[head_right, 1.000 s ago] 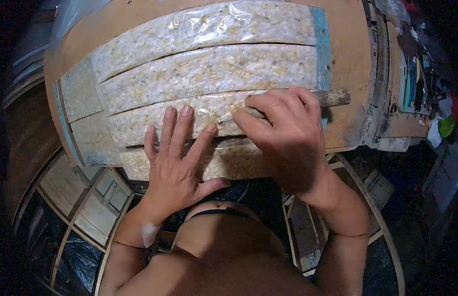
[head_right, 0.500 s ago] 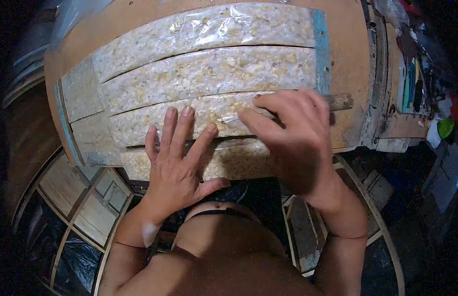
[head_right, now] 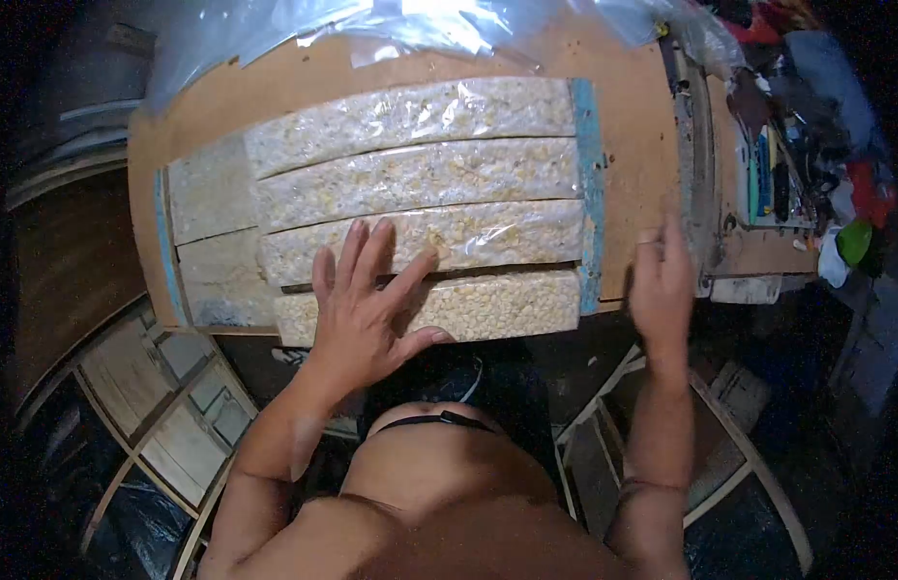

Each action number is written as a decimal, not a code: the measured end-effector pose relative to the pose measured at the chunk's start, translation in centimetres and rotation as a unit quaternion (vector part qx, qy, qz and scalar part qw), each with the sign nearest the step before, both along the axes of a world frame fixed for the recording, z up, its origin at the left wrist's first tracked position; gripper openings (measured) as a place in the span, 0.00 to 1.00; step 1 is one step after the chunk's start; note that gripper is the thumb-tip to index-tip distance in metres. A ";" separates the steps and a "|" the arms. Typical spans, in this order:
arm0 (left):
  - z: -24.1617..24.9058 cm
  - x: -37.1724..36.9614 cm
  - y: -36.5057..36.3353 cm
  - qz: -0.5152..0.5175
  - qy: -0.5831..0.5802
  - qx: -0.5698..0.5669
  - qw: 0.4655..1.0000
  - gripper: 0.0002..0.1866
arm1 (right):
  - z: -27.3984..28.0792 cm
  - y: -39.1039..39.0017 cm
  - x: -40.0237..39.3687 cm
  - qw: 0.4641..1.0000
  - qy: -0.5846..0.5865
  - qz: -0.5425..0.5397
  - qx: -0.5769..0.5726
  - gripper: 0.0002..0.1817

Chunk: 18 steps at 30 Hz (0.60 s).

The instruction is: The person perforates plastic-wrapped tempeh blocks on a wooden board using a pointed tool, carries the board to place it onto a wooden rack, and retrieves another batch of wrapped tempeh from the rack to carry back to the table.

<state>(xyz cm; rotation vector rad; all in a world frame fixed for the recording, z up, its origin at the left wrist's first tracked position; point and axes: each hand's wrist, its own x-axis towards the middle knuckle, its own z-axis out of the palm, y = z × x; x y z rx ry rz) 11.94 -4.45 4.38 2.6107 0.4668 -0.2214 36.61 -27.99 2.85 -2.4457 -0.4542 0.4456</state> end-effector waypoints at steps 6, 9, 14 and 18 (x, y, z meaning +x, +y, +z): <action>0.6 -3.6 2.6 0.103 0.035 0.042 0.993 0.40 | -0.1 3.0 -2.8 0.996 -0.011 0.092 0.019 0.23; 0.1 -5.9 4.2 0.182 0.012 0.046 0.982 0.36 | -0.9 2.9 -3.4 0.994 -0.038 0.100 0.022 0.24; -1.2 -8.1 6.6 0.183 -0.042 0.066 0.980 0.33 | 0.4 4.6 -4.7 0.996 -0.016 0.088 -0.005 0.24; -3.0 -8.8 8.0 0.227 -0.161 -0.058 0.959 0.32 | -0.7 4.6 -4.0 0.994 0.102 0.029 0.012 0.28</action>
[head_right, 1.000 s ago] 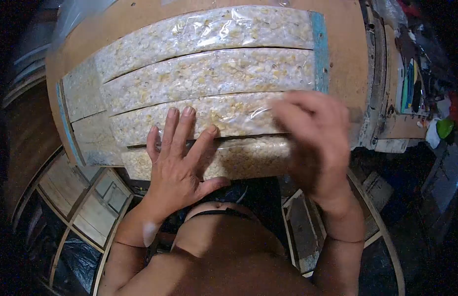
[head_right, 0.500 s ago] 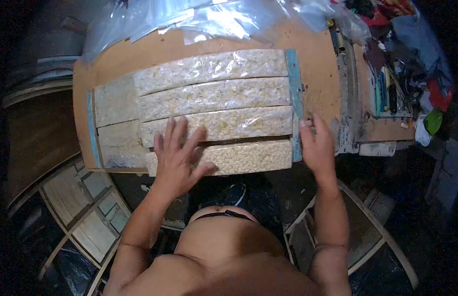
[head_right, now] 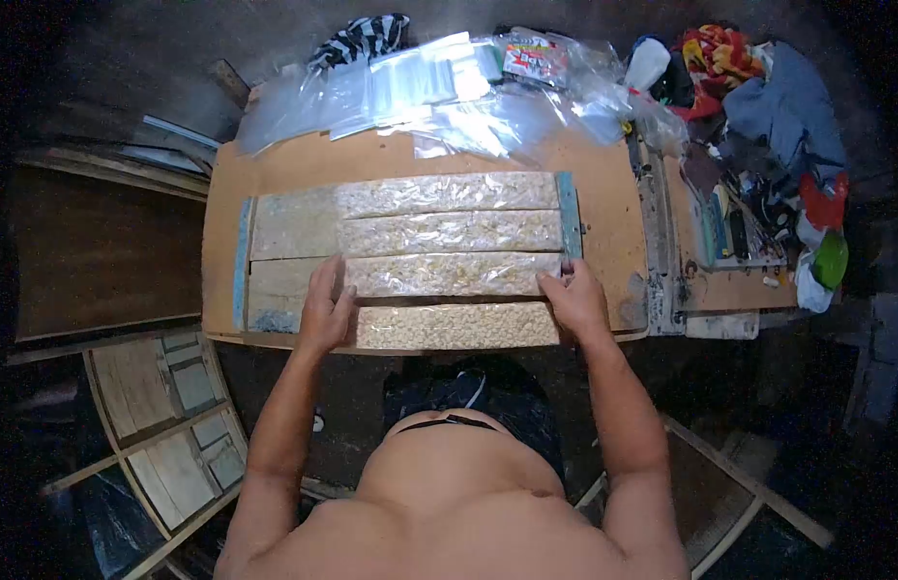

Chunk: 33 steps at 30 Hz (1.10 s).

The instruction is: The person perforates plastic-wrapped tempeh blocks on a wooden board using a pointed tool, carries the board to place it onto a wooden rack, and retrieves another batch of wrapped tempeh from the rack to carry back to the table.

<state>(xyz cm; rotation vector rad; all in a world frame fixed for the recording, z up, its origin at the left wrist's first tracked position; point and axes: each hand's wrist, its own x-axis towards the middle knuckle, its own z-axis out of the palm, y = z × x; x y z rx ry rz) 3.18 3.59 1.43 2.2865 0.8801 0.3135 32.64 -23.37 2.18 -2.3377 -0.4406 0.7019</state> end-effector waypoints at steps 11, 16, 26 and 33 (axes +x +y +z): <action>-0.9 -0.5 1.7 0.111 -0.012 -0.082 0.990 0.38 | -2.5 0.7 1.3 0.999 0.028 0.036 -0.017 0.37; -1.1 -1.0 2.8 0.084 -0.027 -0.105 0.990 0.39 | -2.0 1.4 2.2 0.974 0.221 0.037 0.042 0.36; -2.8 -1.8 4.7 0.037 -0.017 -0.117 0.992 0.41 | -0.4 2.7 2.3 0.957 0.234 0.121 0.119 0.29; 0.9 -0.9 3.5 -0.038 0.015 -0.011 0.999 0.37 | 1.4 0.4 1.2 0.964 -0.008 0.217 0.151 0.25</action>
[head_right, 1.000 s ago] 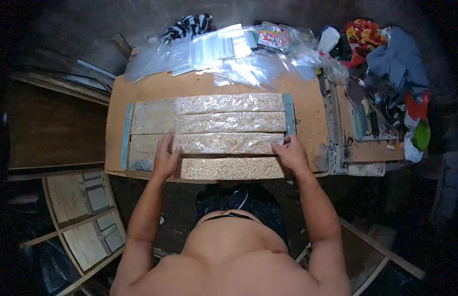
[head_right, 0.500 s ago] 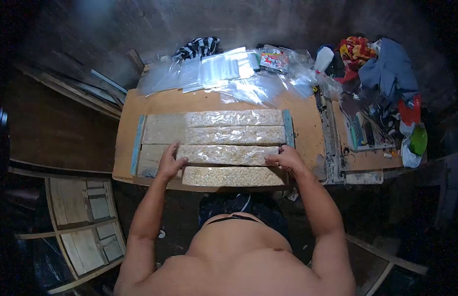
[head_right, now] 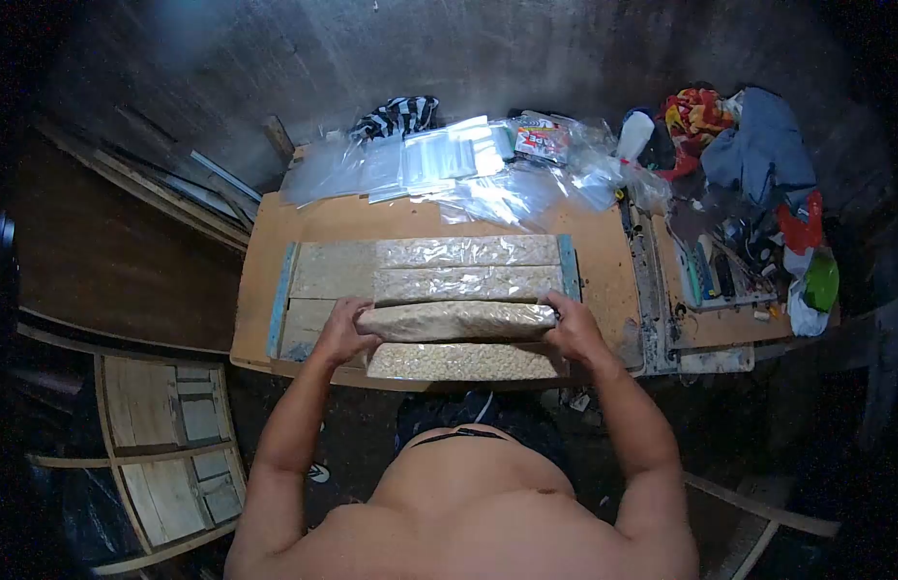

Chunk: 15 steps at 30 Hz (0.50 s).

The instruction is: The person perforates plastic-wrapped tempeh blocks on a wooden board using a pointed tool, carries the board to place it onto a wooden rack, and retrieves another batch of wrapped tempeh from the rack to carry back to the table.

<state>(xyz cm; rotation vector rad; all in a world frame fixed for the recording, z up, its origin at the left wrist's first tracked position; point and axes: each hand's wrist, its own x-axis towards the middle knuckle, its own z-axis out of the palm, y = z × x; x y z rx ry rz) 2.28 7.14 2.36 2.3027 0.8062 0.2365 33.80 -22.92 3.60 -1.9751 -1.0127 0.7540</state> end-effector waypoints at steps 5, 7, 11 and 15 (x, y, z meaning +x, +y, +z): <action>0.8 0.4 -0.9 -0.051 0.039 0.095 0.993 0.29 | -0.2 -1.1 -0.9 0.966 -0.252 0.002 -0.063 0.26; 1.9 0.8 -1.8 -0.058 0.067 0.147 0.985 0.29 | 0.8 -0.7 -1.9 0.958 -0.277 0.001 -0.070 0.28; 3.0 2.5 -4.0 -0.088 0.090 0.163 0.978 0.30 | 2.4 1.4 -4.3 0.924 -0.369 0.039 -0.094 0.31; 1.6 2.8 -4.4 -0.123 0.035 0.171 0.977 0.26 | 1.4 2.6 -4.5 0.902 -0.412 0.060 -0.111 0.25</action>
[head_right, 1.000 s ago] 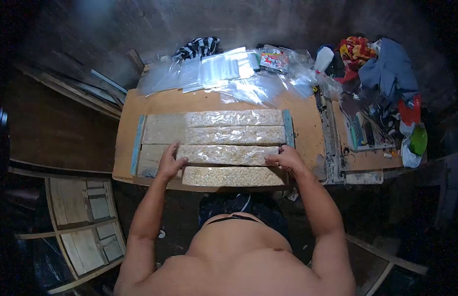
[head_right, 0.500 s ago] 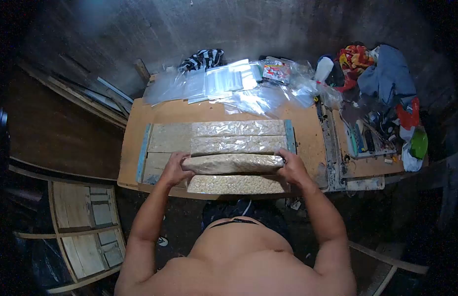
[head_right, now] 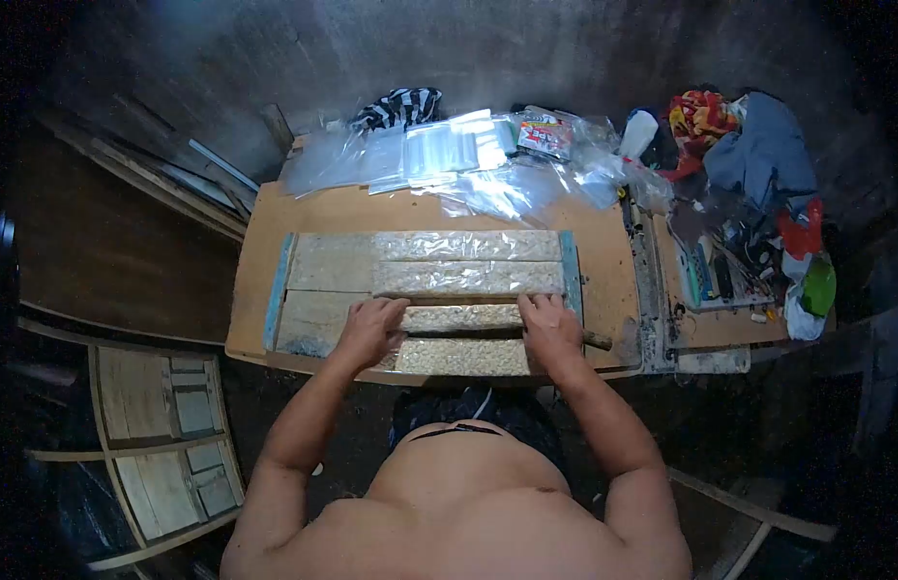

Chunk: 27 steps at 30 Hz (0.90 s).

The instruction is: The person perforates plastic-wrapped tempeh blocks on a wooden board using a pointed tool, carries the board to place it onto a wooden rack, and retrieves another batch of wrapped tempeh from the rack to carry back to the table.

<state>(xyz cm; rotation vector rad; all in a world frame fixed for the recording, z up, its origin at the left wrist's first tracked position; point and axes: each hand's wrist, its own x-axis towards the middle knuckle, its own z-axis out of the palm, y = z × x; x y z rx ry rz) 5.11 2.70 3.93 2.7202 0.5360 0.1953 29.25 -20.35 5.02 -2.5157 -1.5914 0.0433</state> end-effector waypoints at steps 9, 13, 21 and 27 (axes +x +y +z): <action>0.1 -1.1 0.3 0.027 0.001 0.029 0.999 0.29 | 0.6 -0.7 0.1 1.000 0.019 -0.002 0.024 0.18; -0.5 -1.7 -0.5 0.052 -0.005 0.029 0.998 0.34 | 2.0 -0.2 -1.1 1.000 0.009 -0.006 -0.023 0.33; -0.8 -1.7 -0.1 0.055 -0.001 -0.013 0.998 0.35 | 1.0 3.0 -3.5 0.997 -0.004 0.080 0.004 0.33; -0.5 -1.3 0.0 0.069 0.058 -0.020 0.996 0.38 | 2.4 3.7 -2.8 0.997 0.055 0.052 0.002 0.35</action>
